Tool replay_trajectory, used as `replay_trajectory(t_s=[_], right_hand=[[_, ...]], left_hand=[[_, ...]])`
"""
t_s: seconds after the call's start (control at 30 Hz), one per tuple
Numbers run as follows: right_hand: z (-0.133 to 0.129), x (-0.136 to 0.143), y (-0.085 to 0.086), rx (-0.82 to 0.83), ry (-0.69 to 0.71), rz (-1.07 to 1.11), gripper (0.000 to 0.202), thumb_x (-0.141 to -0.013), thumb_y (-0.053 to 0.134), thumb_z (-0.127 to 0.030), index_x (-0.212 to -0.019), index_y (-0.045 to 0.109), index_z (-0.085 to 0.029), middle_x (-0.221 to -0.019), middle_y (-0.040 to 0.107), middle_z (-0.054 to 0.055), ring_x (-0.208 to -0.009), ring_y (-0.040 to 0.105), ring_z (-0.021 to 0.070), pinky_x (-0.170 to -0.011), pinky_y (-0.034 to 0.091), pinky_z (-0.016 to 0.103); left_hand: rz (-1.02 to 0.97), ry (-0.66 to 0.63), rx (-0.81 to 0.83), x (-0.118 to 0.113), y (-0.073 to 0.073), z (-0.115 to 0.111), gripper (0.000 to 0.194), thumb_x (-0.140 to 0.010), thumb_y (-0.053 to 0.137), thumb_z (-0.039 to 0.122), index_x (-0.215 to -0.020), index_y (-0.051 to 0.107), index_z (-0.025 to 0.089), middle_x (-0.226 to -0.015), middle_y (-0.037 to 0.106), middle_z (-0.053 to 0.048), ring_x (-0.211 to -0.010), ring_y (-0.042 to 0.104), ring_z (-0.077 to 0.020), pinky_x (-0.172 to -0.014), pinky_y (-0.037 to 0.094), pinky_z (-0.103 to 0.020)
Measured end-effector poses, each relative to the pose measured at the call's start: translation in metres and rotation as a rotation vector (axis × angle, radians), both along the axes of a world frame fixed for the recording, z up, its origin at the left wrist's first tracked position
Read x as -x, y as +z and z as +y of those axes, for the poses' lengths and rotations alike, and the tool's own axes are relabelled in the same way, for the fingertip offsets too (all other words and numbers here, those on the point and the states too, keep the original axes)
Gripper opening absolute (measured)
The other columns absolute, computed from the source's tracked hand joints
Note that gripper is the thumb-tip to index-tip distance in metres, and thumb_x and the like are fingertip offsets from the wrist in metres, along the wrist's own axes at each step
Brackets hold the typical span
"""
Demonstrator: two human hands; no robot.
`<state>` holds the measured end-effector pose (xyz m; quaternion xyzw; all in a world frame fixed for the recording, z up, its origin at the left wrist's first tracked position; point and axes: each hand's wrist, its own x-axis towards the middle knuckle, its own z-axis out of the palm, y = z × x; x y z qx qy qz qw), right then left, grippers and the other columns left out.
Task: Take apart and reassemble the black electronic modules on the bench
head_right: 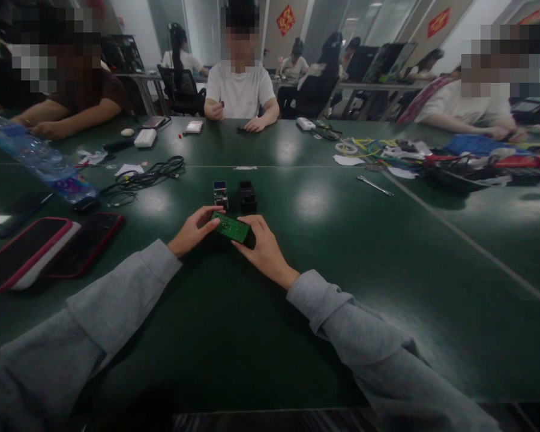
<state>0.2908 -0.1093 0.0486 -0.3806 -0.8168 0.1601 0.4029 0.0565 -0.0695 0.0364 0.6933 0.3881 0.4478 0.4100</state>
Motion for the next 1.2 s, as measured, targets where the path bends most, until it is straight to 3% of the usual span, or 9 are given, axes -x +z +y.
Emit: replay_trajectory(t_s=[0.17,0.27,0.4,0.5,0.73,0.93,1.07,1.2], right_hand=[[0.002,0.001,-0.005,0.141,0.028,0.117,0.048,-0.085,0.075,-0.036,-0.127,0.052,-0.027,-0.127,0.057,0.009,-0.121,0.057,0.0286,-0.104,0.051,0.052],[0.007,0.002,-0.008,0.357,0.061,0.244,0.061,-0.080,0.080,-0.045,-0.129,0.049,-0.026,-0.132,0.058,0.010,-0.125,0.057,0.0293,-0.109,0.048,0.053],[0.011,0.002,-0.007,0.672,0.084,0.434,0.062,-0.083,0.074,-0.050,-0.133,0.048,-0.025,-0.133,0.061,0.012,-0.121,0.062,0.0277,-0.107,0.051,0.054],[0.011,0.003,-0.004,0.732,0.069,0.488,0.057,-0.080,0.077,-0.044,-0.127,0.054,-0.023,-0.131,0.063,0.012,-0.119,0.063,0.0276,-0.106,0.052,0.052],[0.019,-0.008,0.003,0.564,-0.002,0.514,0.050,-0.078,0.078,-0.044,-0.119,0.056,-0.026,-0.126,0.065,0.008,-0.116,0.064,0.0275,-0.102,0.055,0.051],[0.077,-0.062,0.010,0.074,-0.381,0.509,0.051,-0.082,0.070,-0.045,-0.124,0.050,-0.025,-0.118,0.064,0.010,-0.112,0.065,0.0279,-0.097,0.055,0.052],[0.103,-0.087,-0.005,-0.141,-0.595,0.302,0.053,-0.076,0.073,-0.034,-0.123,0.054,-0.019,-0.116,0.066,0.013,-0.106,0.066,0.0295,-0.096,0.054,0.054],[0.107,-0.086,-0.021,-0.188,-0.648,0.002,0.051,-0.076,0.066,-0.020,-0.126,0.055,-0.016,-0.119,0.067,0.013,-0.106,0.066,0.0313,-0.096,0.054,0.054]], left_hand=[[-0.077,-0.106,0.169,-0.001,0.000,0.003,0.049,-0.081,0.079,0.046,-0.119,0.062,0.019,-0.121,0.070,-0.011,-0.105,0.070,-0.0253,-0.087,0.061,-0.043],[-0.119,-0.081,0.170,-0.001,0.001,0.004,0.047,-0.080,0.081,0.043,-0.116,0.063,0.019,-0.118,0.071,-0.011,-0.105,0.071,-0.0251,-0.088,0.062,-0.043],[-0.123,-0.059,0.134,-0.001,0.000,0.004,0.048,-0.078,0.082,0.040,-0.117,0.064,0.021,-0.118,0.072,-0.010,-0.108,0.070,-0.0249,-0.093,0.060,-0.044],[-0.135,-0.056,0.121,-0.002,0.001,0.003,0.048,-0.077,0.083,0.040,-0.118,0.065,0.021,-0.118,0.071,-0.009,-0.110,0.069,-0.0252,-0.097,0.058,-0.045],[-0.167,-0.102,0.107,0.001,-0.005,0.009,0.070,-0.076,0.082,0.050,-0.133,0.055,0.022,-0.131,0.065,-0.015,-0.115,0.068,-0.0278,-0.100,0.055,-0.047],[-0.190,-0.049,0.157,0.004,-0.007,0.013,0.070,-0.083,0.073,0.057,-0.135,0.052,0.016,-0.129,0.066,-0.018,-0.105,0.070,-0.0242,-0.093,0.057,-0.041],[-0.191,-0.032,0.170,0.002,-0.002,0.011,0.066,-0.082,0.075,0.054,-0.130,0.055,0.014,-0.124,0.068,-0.017,-0.098,0.071,-0.0214,-0.089,0.057,-0.038],[-0.166,0.022,0.175,0.001,-0.002,0.011,0.057,-0.085,0.072,0.052,-0.125,0.059,0.014,-0.118,0.070,-0.014,-0.092,0.070,-0.0183,-0.085,0.057,-0.036]])
